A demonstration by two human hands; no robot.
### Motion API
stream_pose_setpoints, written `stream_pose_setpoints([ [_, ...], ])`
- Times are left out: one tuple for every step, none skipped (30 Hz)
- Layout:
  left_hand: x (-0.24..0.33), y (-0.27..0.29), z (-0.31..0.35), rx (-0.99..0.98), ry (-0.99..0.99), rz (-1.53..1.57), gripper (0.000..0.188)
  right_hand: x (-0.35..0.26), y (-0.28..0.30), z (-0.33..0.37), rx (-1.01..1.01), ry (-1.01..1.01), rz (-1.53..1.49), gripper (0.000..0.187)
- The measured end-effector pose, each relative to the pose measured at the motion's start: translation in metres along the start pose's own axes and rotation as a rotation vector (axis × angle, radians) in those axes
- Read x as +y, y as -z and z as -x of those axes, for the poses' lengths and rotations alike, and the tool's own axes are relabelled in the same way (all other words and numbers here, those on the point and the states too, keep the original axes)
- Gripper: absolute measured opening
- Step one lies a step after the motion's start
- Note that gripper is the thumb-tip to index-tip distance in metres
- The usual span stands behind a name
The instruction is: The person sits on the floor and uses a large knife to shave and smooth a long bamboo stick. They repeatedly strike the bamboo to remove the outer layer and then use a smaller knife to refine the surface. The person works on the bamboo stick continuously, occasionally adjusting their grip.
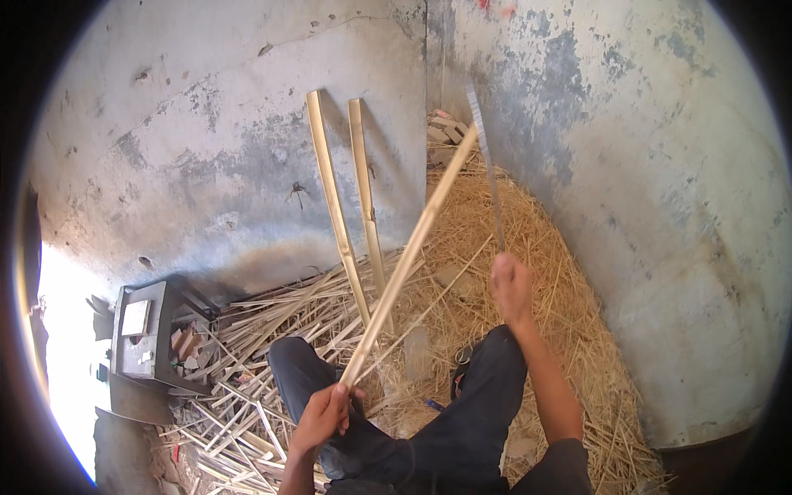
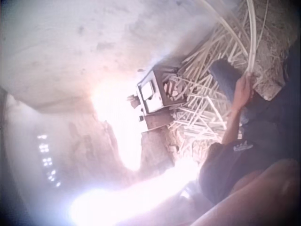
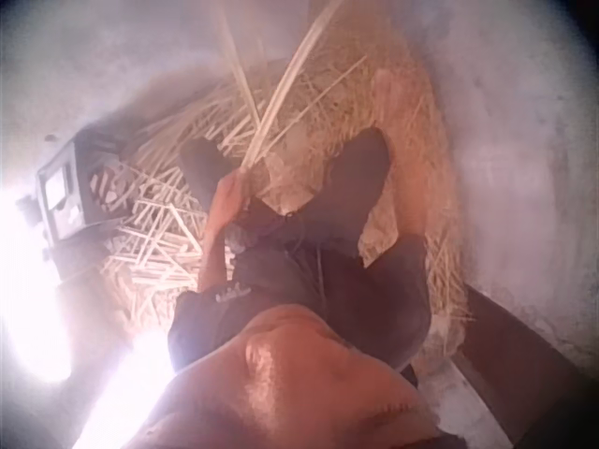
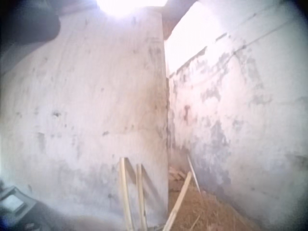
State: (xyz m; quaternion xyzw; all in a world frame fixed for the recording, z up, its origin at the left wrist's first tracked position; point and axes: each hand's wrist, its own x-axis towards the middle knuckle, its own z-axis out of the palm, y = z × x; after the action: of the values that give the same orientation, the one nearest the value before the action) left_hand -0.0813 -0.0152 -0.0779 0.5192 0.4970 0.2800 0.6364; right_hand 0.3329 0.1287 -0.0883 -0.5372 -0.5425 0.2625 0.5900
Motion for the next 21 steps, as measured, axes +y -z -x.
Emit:
stream_pose_setpoints([
  [0.009, -0.003, -0.007, 0.036, -0.055, -0.011, 0.055, 0.000, -0.010, 0.019, -0.035, 0.003, 0.001, 0.056],
  [0.017, -0.006, -0.014, 0.069, -0.114, -0.025, 0.054, -0.004, -0.019, 0.037, -0.066, 0.009, 0.002, 0.050],
  [0.024, -0.009, -0.019, 0.083, -0.107, -0.011, 0.052, -0.014, -0.027, 0.052, -0.115, 0.030, 0.150, 0.047],
  [0.031, -0.012, -0.023, 0.095, -0.100, 0.005, 0.049, -0.027, -0.034, 0.066, -0.163, 0.049, 0.300, 0.046],
  [0.034, -0.015, -0.026, 0.104, -0.095, 0.019, 0.047, -0.038, -0.042, 0.079, -0.220, 0.065, 0.309, 0.046],
  [0.033, -0.017, -0.028, 0.106, -0.106, 0.011, 0.045, -0.046, -0.050, 0.090, -0.275, 0.081, 0.317, 0.047],
  [0.031, -0.018, -0.032, 0.107, -0.116, 0.007, 0.043, -0.051, -0.056, 0.098, -0.314, 0.112, 0.343, 0.048],
  [0.028, -0.019, -0.035, 0.107, -0.126, 0.003, 0.041, -0.056, -0.062, 0.106, -0.353, 0.143, 0.368, 0.048],
  [0.026, -0.020, -0.038, 0.107, -0.244, -0.087, 0.040, -0.060, -0.066, 0.110, -0.391, 0.178, 0.390, 0.049],
  [0.024, -0.022, -0.041, 0.106, -0.362, -0.176, 0.039, -0.064, -0.068, 0.111, -0.412, 0.185, 0.391, 0.050],
  [0.024, -0.025, -0.041, 0.105, -0.480, -0.266, 0.040, -0.067, -0.070, 0.113, -0.433, 0.193, 0.392, 0.051],
  [0.029, -0.029, -0.041, 0.116, -0.452, -0.281, 0.040, -0.068, -0.073, 0.114, -0.454, 0.201, 0.396, 0.052],
  [0.038, -0.036, -0.040, 0.127, -0.424, -0.296, 0.041, -0.067, -0.075, 0.115, -0.464, 0.242, 0.408, 0.053],
  [0.043, -0.042, -0.039, 0.138, -0.396, -0.311, 0.042, -0.064, -0.078, 0.116, -0.474, 0.283, 0.421, 0.054],
  [0.042, -0.047, -0.042, 0.167, -0.444, -0.347, 0.042, -0.063, -0.079, 0.117, -0.486, 0.325, 0.435, 0.056],
  [0.039, -0.051, -0.046, 0.195, -0.493, -0.382, 0.043, -0.065, -0.080, 0.117, -0.512, 0.345, 0.470, 0.057],
  [0.038, -0.052, -0.048, 0.224, -0.542, -0.418, 0.043, -0.067, -0.080, 0.115, -0.538, 0.365, 0.505, 0.059],
  [0.040, -0.052, -0.046, 0.219, -0.452, -0.430, 0.043, -0.069, -0.079, 0.114, -0.563, 0.384, 0.540, 0.061],
  [0.044, -0.051, -0.041, 0.213, -0.363, -0.442, 0.043, -0.069, -0.077, 0.108, -0.541, 0.312, 0.516, 0.061],
  [0.046, -0.051, -0.038, 0.207, -0.273, -0.453, 0.044, -0.070, -0.073, 0.098, -0.518, 0.241, 0.492, 0.061],
  [0.046, -0.051, -0.035, 0.221, -0.267, -0.451, 0.044, -0.071, -0.071, 0.087, -0.497, 0.170, 0.462, 0.061],
])
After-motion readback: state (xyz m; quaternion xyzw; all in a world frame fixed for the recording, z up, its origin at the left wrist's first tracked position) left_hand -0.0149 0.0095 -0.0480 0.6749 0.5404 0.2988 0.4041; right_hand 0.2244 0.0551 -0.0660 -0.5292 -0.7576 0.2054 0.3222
